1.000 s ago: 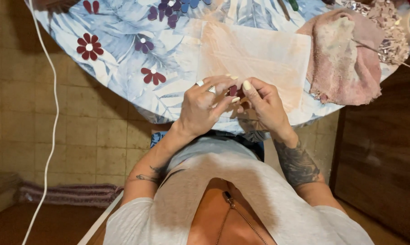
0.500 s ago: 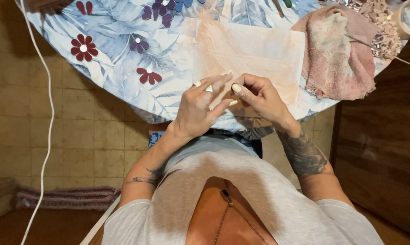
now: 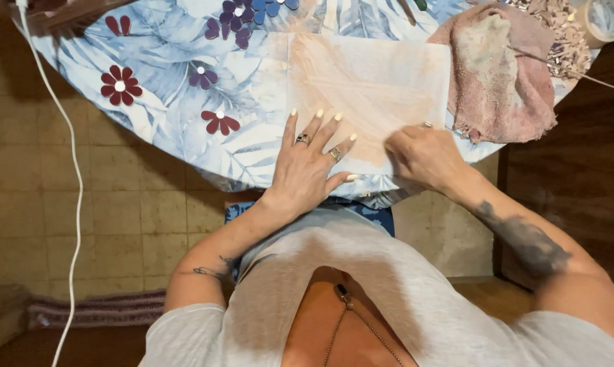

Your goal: Sanding the surface of a mosaic piece with a small piece of sandpaper to smooth it.

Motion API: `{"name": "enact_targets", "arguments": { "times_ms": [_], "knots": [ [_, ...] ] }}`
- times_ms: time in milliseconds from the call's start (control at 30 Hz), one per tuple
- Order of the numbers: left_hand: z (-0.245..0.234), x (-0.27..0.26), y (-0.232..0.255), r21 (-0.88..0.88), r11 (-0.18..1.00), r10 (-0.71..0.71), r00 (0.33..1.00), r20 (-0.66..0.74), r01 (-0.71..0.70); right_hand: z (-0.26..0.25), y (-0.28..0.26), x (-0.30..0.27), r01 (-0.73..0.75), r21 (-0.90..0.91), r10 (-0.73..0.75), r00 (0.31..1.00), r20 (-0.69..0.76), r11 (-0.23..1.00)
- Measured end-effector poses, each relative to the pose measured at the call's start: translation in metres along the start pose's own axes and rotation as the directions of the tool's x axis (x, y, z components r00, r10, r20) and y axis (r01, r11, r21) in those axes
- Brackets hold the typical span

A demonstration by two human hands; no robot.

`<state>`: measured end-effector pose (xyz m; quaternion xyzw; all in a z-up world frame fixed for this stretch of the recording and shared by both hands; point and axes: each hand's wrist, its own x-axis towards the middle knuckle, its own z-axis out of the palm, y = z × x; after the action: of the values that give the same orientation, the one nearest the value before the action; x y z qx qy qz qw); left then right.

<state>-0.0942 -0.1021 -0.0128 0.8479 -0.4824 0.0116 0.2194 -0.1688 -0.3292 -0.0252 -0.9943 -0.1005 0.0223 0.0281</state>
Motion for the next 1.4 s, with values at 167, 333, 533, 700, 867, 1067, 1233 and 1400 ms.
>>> {"name": "enact_targets", "arguments": {
  "times_ms": [167,333,533,700,867,1067,1233,1400],
  "knots": [
    [0.001,0.000,-0.001,0.084,0.996,0.000,1.000,0.015,-0.001,-0.022,-0.034,0.109,0.049,0.101,-0.041,0.996,-0.084,0.994],
    [-0.001,0.000,0.001,0.162,0.987,0.005,1.000,0.007,-0.007,-0.014,-0.030,0.157,0.151,0.047,-0.134,0.955,-0.265,0.987],
    [0.000,0.001,-0.001,-0.004,0.999,-0.031,0.995,0.092,0.032,-0.025,-0.009,0.028,-0.028,0.094,0.023,0.998,0.051,0.995],
    [-0.003,0.002,-0.002,-0.027,1.000,-0.012,0.997,0.083,0.015,0.000,0.003,0.009,0.003,-0.008,-0.004,0.997,-0.082,1.000],
    [0.002,0.001,-0.001,0.017,0.999,-0.033,0.994,0.103,0.031,0.026,-0.013,0.152,0.119,0.147,-0.076,0.960,-0.270,0.982],
    [0.000,0.002,0.001,0.017,0.999,-0.034,0.995,0.096,0.032,0.007,-0.014,0.114,0.140,0.094,-0.111,0.957,-0.268,0.986],
    [-0.002,0.004,0.000,0.003,1.000,-0.009,0.996,0.086,0.009,0.001,0.004,-0.002,-0.003,-0.046,-0.002,0.995,-0.098,0.999],
    [-0.001,0.004,0.000,0.009,1.000,0.007,0.997,0.083,-0.008,-0.006,-0.012,0.041,0.027,0.072,-0.019,0.993,-0.114,0.997]
  ]
}}
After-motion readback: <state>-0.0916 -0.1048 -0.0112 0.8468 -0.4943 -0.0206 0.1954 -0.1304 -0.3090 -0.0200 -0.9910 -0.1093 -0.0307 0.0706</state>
